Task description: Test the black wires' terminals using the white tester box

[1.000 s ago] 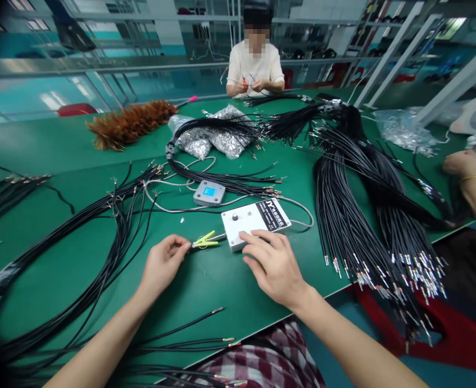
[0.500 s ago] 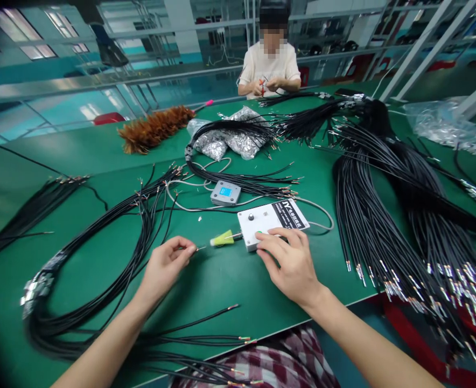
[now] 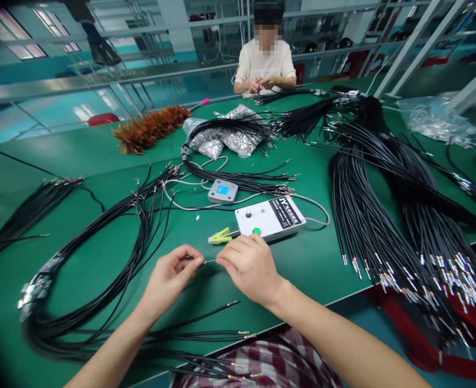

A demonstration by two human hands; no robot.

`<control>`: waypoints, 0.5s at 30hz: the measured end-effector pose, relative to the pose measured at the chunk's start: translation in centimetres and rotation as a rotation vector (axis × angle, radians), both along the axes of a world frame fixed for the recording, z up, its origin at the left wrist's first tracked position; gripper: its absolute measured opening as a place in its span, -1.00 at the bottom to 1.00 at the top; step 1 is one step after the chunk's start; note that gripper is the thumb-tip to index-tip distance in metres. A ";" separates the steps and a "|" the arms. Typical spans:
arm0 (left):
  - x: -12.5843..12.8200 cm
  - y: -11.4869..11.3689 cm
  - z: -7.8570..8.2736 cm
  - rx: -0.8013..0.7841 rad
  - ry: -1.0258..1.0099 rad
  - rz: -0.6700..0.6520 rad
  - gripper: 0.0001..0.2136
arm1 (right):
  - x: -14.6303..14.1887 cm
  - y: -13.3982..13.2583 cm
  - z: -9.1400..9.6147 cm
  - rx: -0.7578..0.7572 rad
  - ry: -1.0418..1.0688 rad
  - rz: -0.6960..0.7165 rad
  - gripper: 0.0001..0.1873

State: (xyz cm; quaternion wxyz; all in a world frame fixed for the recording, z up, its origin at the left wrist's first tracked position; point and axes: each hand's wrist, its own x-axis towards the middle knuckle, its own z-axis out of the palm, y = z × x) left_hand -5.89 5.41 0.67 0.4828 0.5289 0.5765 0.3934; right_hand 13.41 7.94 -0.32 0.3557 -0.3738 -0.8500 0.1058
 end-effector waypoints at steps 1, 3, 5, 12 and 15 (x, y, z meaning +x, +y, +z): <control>-0.1 0.0 0.0 -0.005 0.001 0.005 -0.81 | 0.5 -0.1 0.1 -0.012 0.016 -0.014 -0.80; -0.4 0.3 0.0 -0.002 0.000 0.022 -0.80 | 1.3 -0.4 0.1 -0.048 0.031 -0.015 -0.81; -1.3 1.2 0.2 0.051 0.033 0.097 -0.82 | 2.1 -1.2 -0.4 -0.105 0.025 0.010 -0.82; -10.6 8.5 1.0 0.032 0.187 0.640 -0.87 | 3.9 -4.8 -2.8 -0.337 -0.035 0.122 -0.83; -13.4 10.0 1.4 0.020 0.279 0.702 -0.82 | 3.6 -5.7 -3.1 -0.359 -0.060 0.099 -0.87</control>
